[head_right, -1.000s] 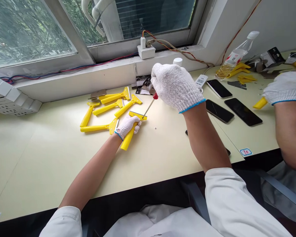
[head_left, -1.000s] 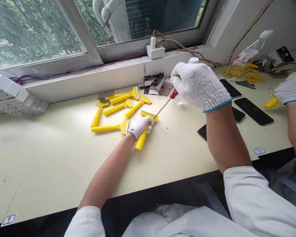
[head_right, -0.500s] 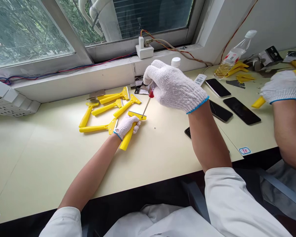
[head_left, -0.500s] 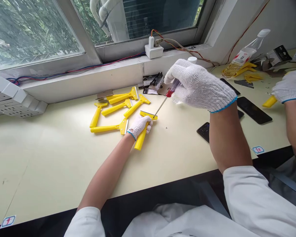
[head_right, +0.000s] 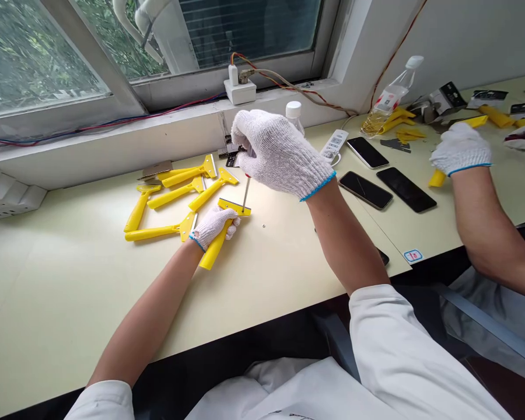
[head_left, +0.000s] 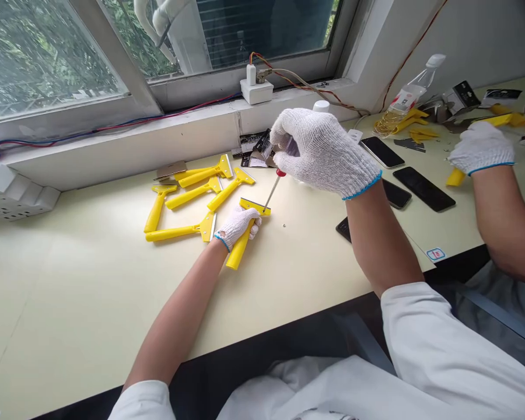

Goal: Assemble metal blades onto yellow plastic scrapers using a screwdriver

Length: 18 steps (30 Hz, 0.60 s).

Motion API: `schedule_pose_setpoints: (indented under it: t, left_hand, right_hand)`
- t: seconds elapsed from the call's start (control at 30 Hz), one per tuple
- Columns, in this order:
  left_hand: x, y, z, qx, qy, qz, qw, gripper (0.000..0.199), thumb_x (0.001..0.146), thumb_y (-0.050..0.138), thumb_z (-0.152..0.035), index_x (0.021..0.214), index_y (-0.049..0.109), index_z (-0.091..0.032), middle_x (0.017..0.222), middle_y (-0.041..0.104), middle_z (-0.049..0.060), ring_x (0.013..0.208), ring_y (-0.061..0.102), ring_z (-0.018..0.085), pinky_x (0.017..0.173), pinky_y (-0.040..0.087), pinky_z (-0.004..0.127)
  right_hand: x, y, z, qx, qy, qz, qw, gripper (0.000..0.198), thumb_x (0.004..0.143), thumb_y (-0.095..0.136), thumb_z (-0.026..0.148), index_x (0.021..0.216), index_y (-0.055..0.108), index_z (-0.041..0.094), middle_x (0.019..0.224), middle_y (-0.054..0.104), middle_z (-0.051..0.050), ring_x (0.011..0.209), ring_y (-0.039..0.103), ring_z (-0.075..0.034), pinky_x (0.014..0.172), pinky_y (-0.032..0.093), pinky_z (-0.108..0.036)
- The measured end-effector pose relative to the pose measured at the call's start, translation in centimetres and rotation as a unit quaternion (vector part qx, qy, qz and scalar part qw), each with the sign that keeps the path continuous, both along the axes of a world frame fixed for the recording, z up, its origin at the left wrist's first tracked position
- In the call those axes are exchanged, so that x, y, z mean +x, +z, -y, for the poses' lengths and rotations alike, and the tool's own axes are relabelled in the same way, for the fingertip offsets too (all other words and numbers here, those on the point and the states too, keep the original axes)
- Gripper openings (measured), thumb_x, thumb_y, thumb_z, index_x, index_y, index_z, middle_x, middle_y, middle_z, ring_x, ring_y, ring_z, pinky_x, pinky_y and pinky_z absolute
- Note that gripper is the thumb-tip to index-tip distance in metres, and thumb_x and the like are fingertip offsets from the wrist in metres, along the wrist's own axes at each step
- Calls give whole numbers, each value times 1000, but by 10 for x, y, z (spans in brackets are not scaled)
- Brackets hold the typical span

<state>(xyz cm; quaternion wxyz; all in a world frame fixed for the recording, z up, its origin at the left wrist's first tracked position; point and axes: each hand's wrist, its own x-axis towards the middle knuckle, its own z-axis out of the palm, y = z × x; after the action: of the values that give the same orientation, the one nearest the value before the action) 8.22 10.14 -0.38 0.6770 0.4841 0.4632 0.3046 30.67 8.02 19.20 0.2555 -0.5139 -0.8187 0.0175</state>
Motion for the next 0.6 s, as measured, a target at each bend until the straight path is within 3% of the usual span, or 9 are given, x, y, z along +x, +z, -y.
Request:
schedule_pose_setpoints:
  t: [0.13,0.23,0.47,0.6]
  left_hand:
    - [-1,-1,-1,-7,-10,-8,1000,14,78,73,-28,80,62,-19,73,66,2,47,52,10,40,42,25]
    - [-2,1,0,2,-24,-20,1000,14,80,72,-30,78,64,-19,71,67,3,47,53,11,42,43,26]
    - [-4,18,7,27,-87,-92,992,19,88,67,-31,73,66,-18,56,61,4,47,54,12,49,44,25]
    - [-2,25,10,25,-101,-96,990,19,91,65,-30,76,66,-18,59,64,4,47,53,12,51,45,25]
  right_hand:
    - [-4,0,3,4,19,-57,998,24,91,67,17,113,67,26,108,78,-1,94,67,-15,98,54,-34]
    - [-4,-1,5,26,44,-108,993,28,87,70,14,112,65,26,111,78,-1,98,68,-15,99,55,-32]
    - [0,-8,-5,54,38,-175,982,16,95,65,13,106,65,24,99,70,-2,87,62,-15,86,52,-35]
    - [5,-13,-14,43,49,-161,985,17,96,67,16,109,66,26,101,71,-1,90,64,-17,89,53,-37]
